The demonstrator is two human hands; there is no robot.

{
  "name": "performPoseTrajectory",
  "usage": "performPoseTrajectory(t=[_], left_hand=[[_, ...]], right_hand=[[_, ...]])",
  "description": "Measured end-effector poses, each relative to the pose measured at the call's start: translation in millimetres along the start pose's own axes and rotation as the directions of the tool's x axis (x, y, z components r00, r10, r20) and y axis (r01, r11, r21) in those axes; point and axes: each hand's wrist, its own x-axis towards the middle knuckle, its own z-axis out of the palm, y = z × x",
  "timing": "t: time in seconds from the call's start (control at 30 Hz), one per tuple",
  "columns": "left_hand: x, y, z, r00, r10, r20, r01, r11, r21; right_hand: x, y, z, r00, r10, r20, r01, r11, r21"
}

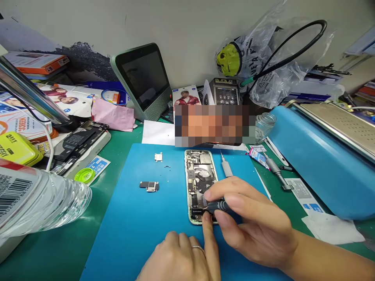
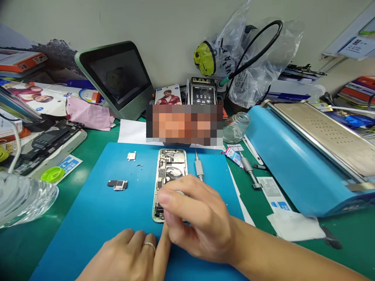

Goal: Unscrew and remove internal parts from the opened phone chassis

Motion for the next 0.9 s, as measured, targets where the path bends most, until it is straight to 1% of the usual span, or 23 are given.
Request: performPoseTrajectory(t=[0.13, 0.3, 0.43, 0.53, 0.6, 0.7, 0.8, 0.9], left_hand=[[1.7, 0.7, 0.5, 0.999, -0.018, -0.047, 0.019, 1.0, 0.007], [3.2, 0.3, 0.9, 0.997, -0.039, -0.064, 0.038, 0.999, -0.007], [2.8, 3.0, 2.8, 0.996, -0.047, -0.07, 0.046, 0.999, -0.027], [2.3, 8.3, 6.1, 0.991, -0.113, -0.076, 0.109, 0.993, -0.053], [2.1, 11.7, 7.9, 0.986, -0.15, -0.076, 0.145, 0.987, -0.068], [2.6, 14.2, 8.1, 0.985, -0.158, -0.065, 0.151, 0.983, -0.102], [3.4, 14.5, 6.8, 0.985, -0.16, -0.058, 0.152, 0.982, -0.111], [3.7, 15.1, 6.9, 0.983, -0.171, -0.073, 0.163, 0.981, -0.101]], right_hand=[[2.7, -1.5, -2.3, 1.0, 0.013, 0.007, -0.012, 1.0, -0.021], [1.8, -2.6, -3.8, 0.999, -0.033, 0.038, 0.034, 0.999, -0.024], [-0.7, -3.2, -2.8, 1.0, 0.025, 0.012, -0.025, 1.0, -0.018], [-0.9, -1.7, -2.3, 0.998, 0.058, -0.004, -0.058, 0.998, -0.002], [-0.2, -0.7, -2.4, 0.998, 0.057, -0.009, -0.057, 0.998, 0.007], [0.5, -1.2, -3.1, 0.996, 0.087, -0.002, -0.087, 0.996, 0.018], [-0.7, -3.2, -4.5, 0.99, 0.136, 0.03, -0.138, 0.989, 0.049], [-2.4, -3.2, -5.0, 0.992, 0.126, 0.027, -0.128, 0.989, 0.077]])
